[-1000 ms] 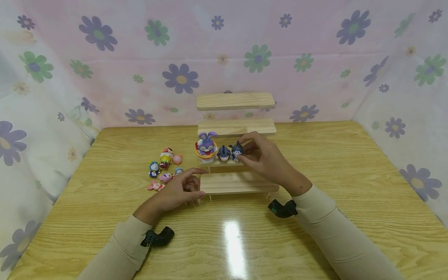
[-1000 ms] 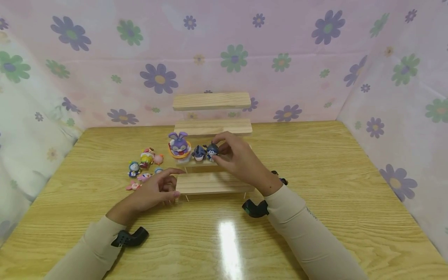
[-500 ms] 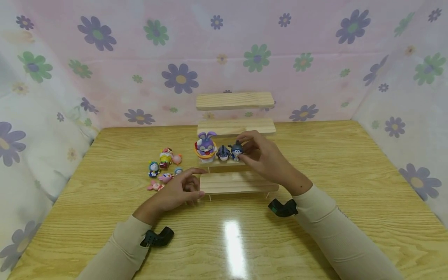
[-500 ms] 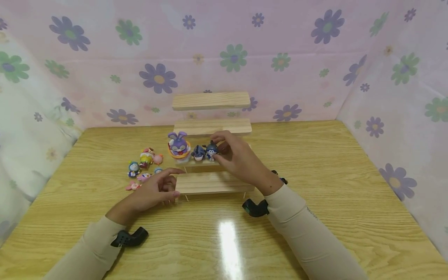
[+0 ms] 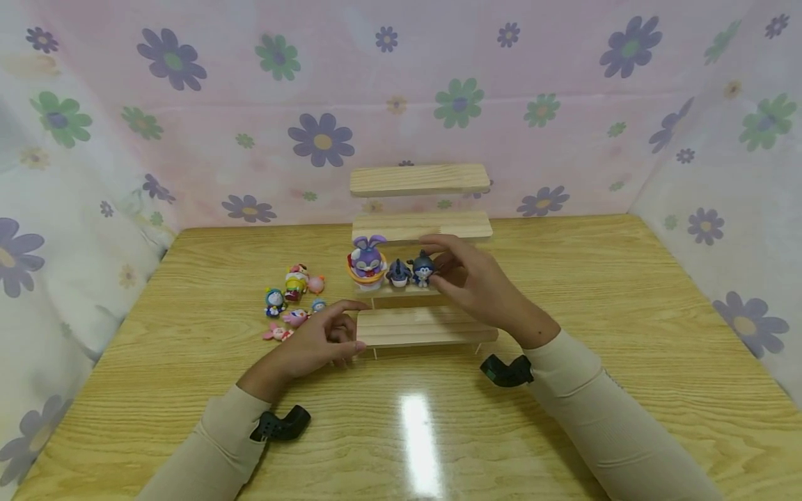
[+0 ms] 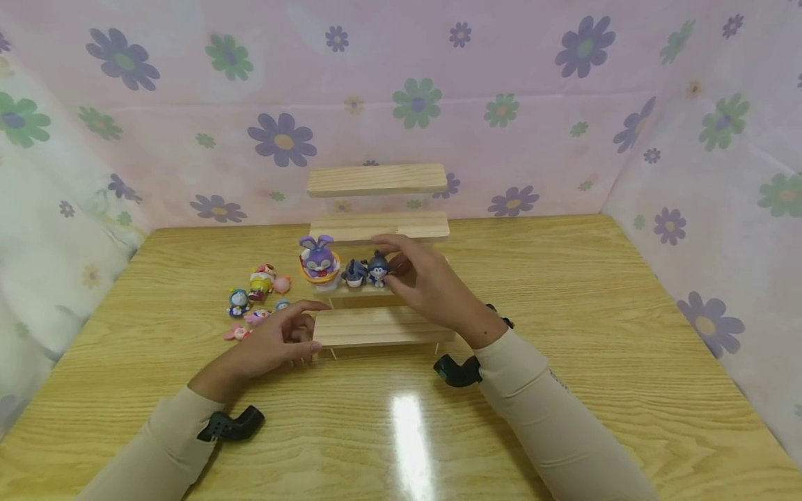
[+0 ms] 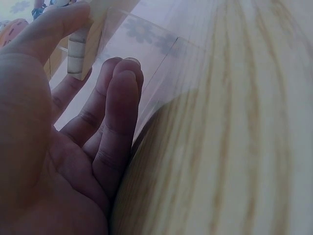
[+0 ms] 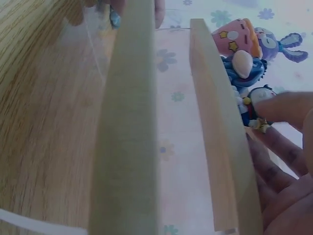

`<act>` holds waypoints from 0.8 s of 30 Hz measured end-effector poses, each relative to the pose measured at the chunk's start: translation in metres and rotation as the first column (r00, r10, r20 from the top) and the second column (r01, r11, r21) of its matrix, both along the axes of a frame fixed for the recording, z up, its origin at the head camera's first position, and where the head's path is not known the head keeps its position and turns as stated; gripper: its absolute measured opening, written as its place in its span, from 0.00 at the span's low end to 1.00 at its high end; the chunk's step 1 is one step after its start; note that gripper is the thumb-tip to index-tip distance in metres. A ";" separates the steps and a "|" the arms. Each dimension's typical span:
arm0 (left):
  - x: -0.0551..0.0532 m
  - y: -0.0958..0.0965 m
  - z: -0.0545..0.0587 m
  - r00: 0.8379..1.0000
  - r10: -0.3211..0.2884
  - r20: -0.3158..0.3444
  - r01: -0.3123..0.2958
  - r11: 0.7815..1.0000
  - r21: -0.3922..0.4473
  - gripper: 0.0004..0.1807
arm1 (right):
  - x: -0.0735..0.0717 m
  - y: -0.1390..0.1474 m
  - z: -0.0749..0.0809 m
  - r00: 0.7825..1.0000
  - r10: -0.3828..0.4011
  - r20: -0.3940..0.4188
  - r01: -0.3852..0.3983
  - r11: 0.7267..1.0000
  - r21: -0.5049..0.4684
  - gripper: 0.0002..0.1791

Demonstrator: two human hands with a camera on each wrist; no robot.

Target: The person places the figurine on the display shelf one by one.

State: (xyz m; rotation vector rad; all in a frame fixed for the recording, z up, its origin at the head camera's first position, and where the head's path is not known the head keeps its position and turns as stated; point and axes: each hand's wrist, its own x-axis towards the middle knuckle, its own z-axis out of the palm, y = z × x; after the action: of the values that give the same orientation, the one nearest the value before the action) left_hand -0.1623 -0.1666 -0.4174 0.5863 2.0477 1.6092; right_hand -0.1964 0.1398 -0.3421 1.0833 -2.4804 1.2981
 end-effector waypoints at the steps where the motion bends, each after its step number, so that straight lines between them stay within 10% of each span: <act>1: 0.000 0.000 0.000 1.000 0.000 -0.002 0.000 1.000 -0.002 0.34 | 0.000 0.001 0.000 1.000 0.001 -0.004 -0.001 1.000 -0.003 0.34; 24: 0.000 0.000 0.000 1.000 -0.001 -0.018 0.000 0.999 -0.033 0.34 | 0.018 0.069 -0.009 0.953 -0.210 -0.219 0.219 0.976 0.019 0.20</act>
State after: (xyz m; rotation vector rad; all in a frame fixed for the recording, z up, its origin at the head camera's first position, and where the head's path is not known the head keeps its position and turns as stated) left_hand -0.1624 -0.1662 -0.4178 0.5918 2.0827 1.5721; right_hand -0.1781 0.2093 -0.3506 0.8803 -2.3942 1.0128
